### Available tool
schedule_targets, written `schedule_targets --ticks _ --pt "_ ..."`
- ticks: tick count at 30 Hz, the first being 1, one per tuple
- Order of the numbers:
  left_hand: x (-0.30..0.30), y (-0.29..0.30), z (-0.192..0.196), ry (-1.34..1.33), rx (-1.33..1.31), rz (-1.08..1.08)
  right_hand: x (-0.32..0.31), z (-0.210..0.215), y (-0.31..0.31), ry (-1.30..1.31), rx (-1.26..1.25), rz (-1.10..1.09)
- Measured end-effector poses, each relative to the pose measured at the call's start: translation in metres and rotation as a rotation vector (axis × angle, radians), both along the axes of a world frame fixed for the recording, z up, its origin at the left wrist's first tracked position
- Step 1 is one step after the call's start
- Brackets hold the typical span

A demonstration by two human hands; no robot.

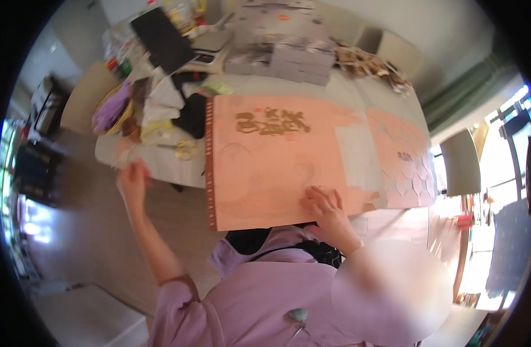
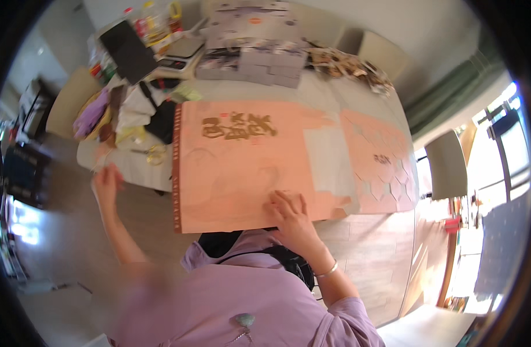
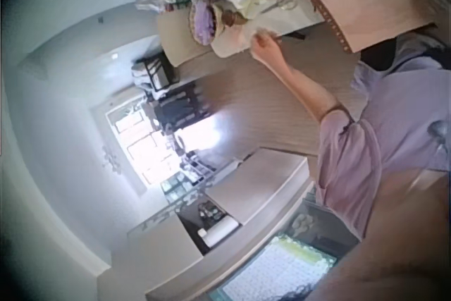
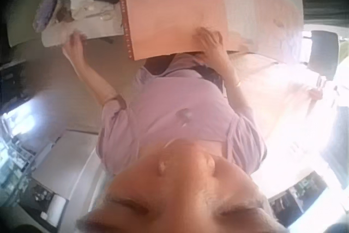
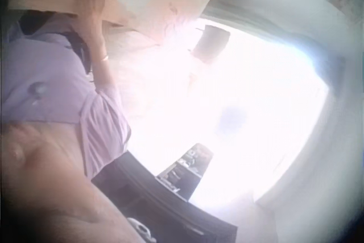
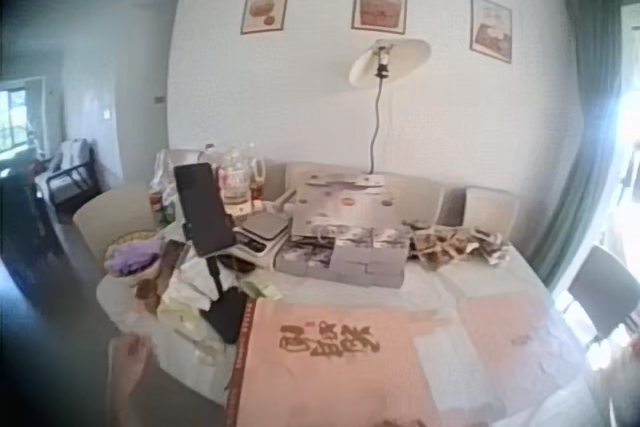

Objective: The person assembles small pink paper boxes by folding flat sheets along pre-scored lines and securing them with adhesive. They handle multiple sheets, fold the sides, and attach ribbons to the finished boxes.

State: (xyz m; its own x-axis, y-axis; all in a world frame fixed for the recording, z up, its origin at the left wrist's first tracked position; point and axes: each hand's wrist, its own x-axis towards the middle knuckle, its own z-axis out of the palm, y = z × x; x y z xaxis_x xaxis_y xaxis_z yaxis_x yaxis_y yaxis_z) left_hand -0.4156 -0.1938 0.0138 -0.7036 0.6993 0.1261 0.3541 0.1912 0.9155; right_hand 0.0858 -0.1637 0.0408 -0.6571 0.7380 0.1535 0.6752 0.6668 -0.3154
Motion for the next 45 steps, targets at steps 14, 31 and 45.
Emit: schedule_targets --ticks 14,31,45 --pt "0.133 0.029 0.036 -0.716 -0.095 -0.609 0.018 0.031 0.013 0.293 0.370 0.150" --pt "0.200 0.078 0.058 -1.169 0.278 -0.743 0.060 0.022 0.049 1.937 -0.591 0.144" --pt "0.211 0.105 0.078 -0.741 0.066 -0.788 0.077 0.043 0.090 1.803 -0.490 -0.470"
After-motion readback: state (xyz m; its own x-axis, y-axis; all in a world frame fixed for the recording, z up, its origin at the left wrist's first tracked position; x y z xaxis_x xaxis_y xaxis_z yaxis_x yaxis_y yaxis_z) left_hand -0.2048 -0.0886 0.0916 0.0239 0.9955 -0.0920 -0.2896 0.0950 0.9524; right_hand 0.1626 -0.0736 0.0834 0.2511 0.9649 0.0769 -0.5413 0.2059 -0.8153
